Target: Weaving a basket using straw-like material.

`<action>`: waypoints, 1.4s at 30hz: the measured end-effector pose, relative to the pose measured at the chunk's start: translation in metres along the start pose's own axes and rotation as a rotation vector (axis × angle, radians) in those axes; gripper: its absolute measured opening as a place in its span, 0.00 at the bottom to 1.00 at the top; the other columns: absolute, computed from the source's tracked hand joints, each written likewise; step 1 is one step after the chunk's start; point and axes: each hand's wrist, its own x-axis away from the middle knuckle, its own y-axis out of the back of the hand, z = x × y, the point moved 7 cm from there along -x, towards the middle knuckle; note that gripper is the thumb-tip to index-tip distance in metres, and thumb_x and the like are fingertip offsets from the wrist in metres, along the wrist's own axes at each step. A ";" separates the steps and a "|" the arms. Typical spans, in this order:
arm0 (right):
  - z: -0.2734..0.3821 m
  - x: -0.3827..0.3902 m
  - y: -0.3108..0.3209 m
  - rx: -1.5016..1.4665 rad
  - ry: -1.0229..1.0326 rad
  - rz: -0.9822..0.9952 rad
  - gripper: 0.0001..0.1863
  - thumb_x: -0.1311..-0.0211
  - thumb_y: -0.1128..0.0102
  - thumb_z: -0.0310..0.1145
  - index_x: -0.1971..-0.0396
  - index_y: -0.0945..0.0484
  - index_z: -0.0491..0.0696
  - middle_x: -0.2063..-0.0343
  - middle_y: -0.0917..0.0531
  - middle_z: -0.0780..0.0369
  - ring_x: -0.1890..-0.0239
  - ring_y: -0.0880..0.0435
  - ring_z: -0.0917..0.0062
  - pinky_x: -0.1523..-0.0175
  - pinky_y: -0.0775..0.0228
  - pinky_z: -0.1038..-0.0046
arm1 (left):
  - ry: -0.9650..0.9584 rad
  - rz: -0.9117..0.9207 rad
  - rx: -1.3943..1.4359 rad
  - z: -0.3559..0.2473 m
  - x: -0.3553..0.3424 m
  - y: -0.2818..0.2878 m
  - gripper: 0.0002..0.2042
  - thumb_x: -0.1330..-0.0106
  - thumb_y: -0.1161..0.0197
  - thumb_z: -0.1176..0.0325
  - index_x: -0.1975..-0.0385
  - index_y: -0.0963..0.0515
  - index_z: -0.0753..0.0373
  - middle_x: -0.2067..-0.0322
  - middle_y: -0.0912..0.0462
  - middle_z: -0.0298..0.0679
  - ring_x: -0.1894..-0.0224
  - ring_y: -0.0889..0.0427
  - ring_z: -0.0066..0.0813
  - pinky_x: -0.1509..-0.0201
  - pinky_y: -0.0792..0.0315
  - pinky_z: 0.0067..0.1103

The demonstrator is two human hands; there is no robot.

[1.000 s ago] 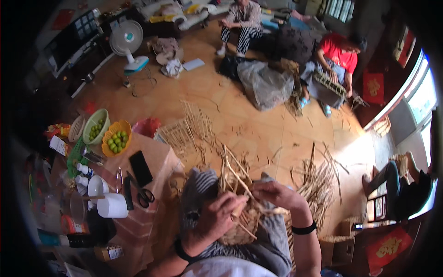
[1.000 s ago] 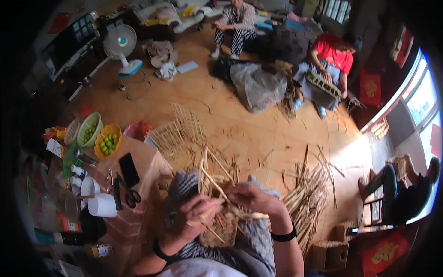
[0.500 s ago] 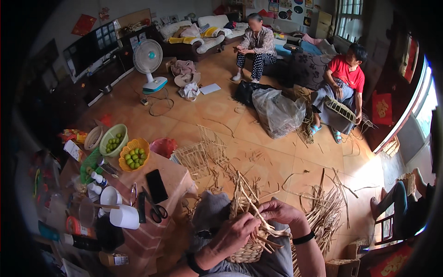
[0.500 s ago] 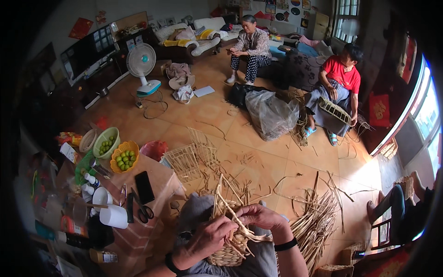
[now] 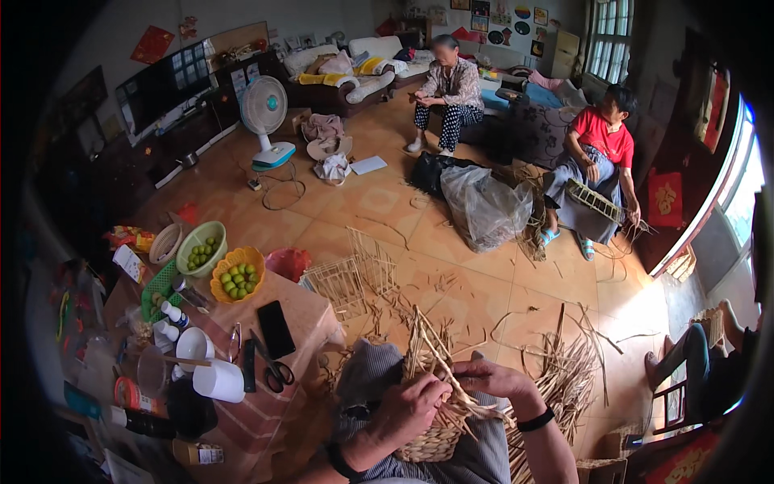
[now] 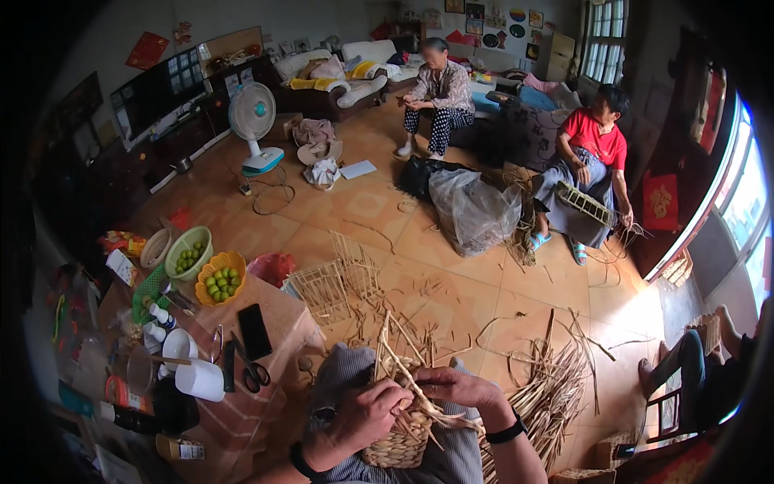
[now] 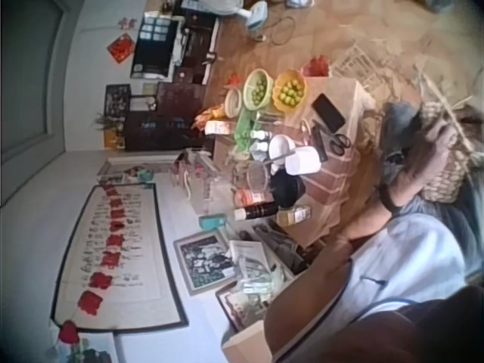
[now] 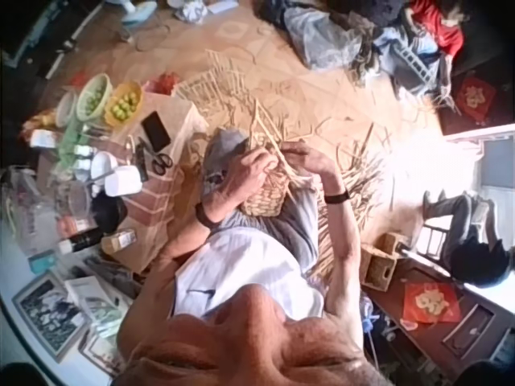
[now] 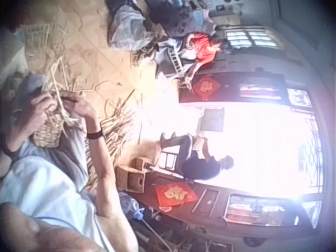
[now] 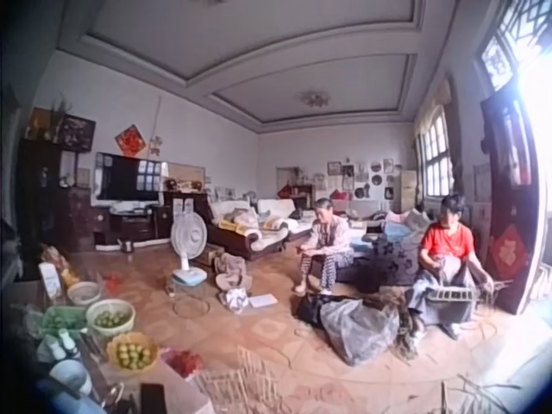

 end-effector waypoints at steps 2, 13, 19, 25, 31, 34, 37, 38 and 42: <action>0.007 -0.004 0.002 -0.003 0.007 0.058 0.14 0.20 0.43 0.29 0.41 0.21 0.42 0.52 0.15 0.67 0.47 0.22 0.83 0.37 0.30 0.73 | 0.022 0.010 0.006 -0.002 -0.004 -0.002 0.10 0.39 0.32 0.78 0.60 0.19 0.56 0.66 0.19 0.37 0.67 0.13 0.40 0.66 0.19 0.32; -0.005 -0.018 0.013 0.297 -0.163 -0.540 0.13 0.31 0.37 0.27 0.50 0.19 0.39 0.62 0.13 0.58 0.56 0.17 0.76 0.51 0.24 0.67 | -0.058 0.040 -0.037 -0.008 -0.007 -0.001 0.13 0.35 0.30 0.74 0.52 0.18 0.56 0.65 0.20 0.36 0.67 0.13 0.39 0.67 0.19 0.32; -0.012 -0.024 0.003 0.201 0.099 -0.229 0.21 0.30 0.37 0.27 0.39 0.23 0.41 0.50 0.13 0.57 0.48 0.18 0.75 0.40 0.25 0.71 | 0.080 -0.053 0.050 0.002 -0.007 0.006 0.13 0.33 0.32 0.75 0.51 0.20 0.58 0.63 0.19 0.39 0.63 0.14 0.44 0.61 0.19 0.34; -0.009 -0.016 -0.002 0.263 0.061 -0.065 0.25 0.29 0.42 0.24 0.33 0.26 0.42 0.43 0.15 0.56 0.40 0.21 0.74 0.33 0.30 0.69 | 0.143 -0.013 -0.118 0.013 0.004 0.002 0.08 0.30 0.37 0.75 0.54 0.21 0.59 0.64 0.16 0.44 0.64 0.13 0.47 0.64 0.19 0.35; -0.053 -0.008 0.024 0.056 -0.093 -0.223 0.22 0.22 0.42 0.28 0.33 0.28 0.39 0.45 0.15 0.60 0.42 0.20 0.77 0.34 0.29 0.74 | 0.159 0.067 -0.063 0.007 -0.003 -0.006 0.17 0.36 0.38 0.78 0.47 0.24 0.57 0.61 0.15 0.42 0.63 0.12 0.44 0.65 0.19 0.34; -0.067 -0.009 0.041 -0.463 0.006 -0.514 0.11 0.20 0.47 0.32 0.49 0.23 0.40 0.62 0.14 0.60 0.56 0.15 0.72 0.47 0.20 0.67 | 0.133 0.045 -0.021 0.007 -0.002 -0.005 0.16 0.34 0.37 0.78 0.46 0.25 0.59 0.61 0.16 0.43 0.62 0.13 0.45 0.63 0.19 0.34; -0.075 -0.004 0.049 -1.068 0.106 -0.844 0.11 0.18 0.54 0.35 0.59 0.24 0.47 0.75 0.20 0.62 0.72 0.18 0.67 0.61 0.19 0.62 | 0.169 0.077 0.005 0.018 -0.001 -0.015 0.15 0.31 0.37 0.78 0.46 0.26 0.59 0.61 0.15 0.43 0.62 0.13 0.45 0.63 0.18 0.33; -0.062 -0.007 0.040 -0.990 0.104 -0.872 0.11 0.17 0.53 0.36 0.57 0.24 0.47 0.76 0.21 0.63 0.74 0.20 0.69 0.63 0.21 0.65 | 0.176 0.090 0.004 0.018 -0.001 -0.015 0.16 0.31 0.37 0.79 0.45 0.26 0.62 0.59 0.15 0.45 0.61 0.12 0.45 0.62 0.18 0.32; -0.006 -0.004 0.021 -0.703 0.134 -0.693 0.15 0.17 0.49 0.40 0.52 0.21 0.44 0.77 0.25 0.67 0.76 0.28 0.79 0.67 0.31 0.73 | 0.136 0.043 0.062 0.021 0.001 -0.017 0.20 0.33 0.40 0.80 0.41 0.29 0.67 0.59 0.17 0.50 0.60 0.13 0.49 0.61 0.18 0.36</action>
